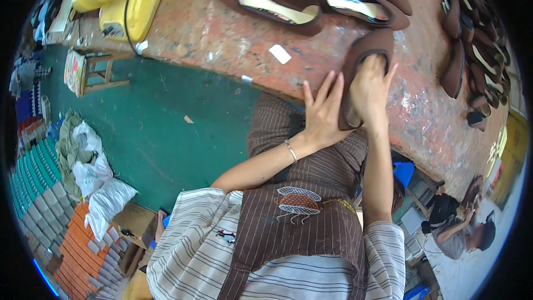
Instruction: Inserting and pressing white insoles into brown pointed-toe shoes at a factory workbench.
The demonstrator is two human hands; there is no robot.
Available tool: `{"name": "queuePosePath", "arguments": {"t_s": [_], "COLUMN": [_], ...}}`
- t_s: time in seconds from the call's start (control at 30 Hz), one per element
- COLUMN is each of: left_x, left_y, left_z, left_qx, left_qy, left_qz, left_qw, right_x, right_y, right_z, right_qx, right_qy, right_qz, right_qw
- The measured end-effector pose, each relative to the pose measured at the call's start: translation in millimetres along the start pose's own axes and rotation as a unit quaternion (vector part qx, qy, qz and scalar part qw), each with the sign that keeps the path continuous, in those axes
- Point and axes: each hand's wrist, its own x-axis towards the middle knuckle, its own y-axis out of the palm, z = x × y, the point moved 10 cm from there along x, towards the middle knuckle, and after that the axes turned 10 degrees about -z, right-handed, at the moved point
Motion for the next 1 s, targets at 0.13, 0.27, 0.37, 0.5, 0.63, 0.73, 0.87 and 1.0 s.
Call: {"name": "queuePosePath", "arguments": {"t_s": [0.13, 0.27, 0.37, 0.5, 0.63, 0.73, 0.87, 1.0], "left_x": [-1, -1, -2, -3, 7, 12, 9, -8], "left_y": [0, -3, -7, -7, -1, 8, 7, 35], "left_z": [5, 0, -1, 0, 0, -7, 4, -33], "left_qx": [0.035, 0.003, 0.008, -0.023, -0.021, 0.084, 0.151, 0.265], "left_qy": [0.009, 0.011, 0.028, 0.016, 0.001, 0.057, 0.085, 0.245], "left_qz": [-0.015, -0.018, -0.047, -0.037, -0.017, -0.004, 0.024, 0.041], "left_qw": [0.999, 1.0, 0.998, 0.999, 1.0, 0.995, 0.985, 0.932], "right_x": [14, -27, 10, 3, 32, 45, 2, -55], "right_y": [4, 22, 19, 12, 27, 36, -12, -27], "right_z": [0, -22, -24, -20, -26, -27, 17, -3], "right_qx": [0.034, 0.027, -0.052, -0.1, -0.195, -0.109, 0.037, 0.139], "right_qy": [0.039, -0.074, -0.034, -0.058, -0.066, -0.048, -0.027, 0.091], "right_qz": [0.038, -0.05, 0.003, -0.138, -0.026, -0.111, -0.17, -0.275], "right_qw": [0.998, 0.996, 0.998, 0.984, 0.978, 0.987, 0.984, 0.947]}}
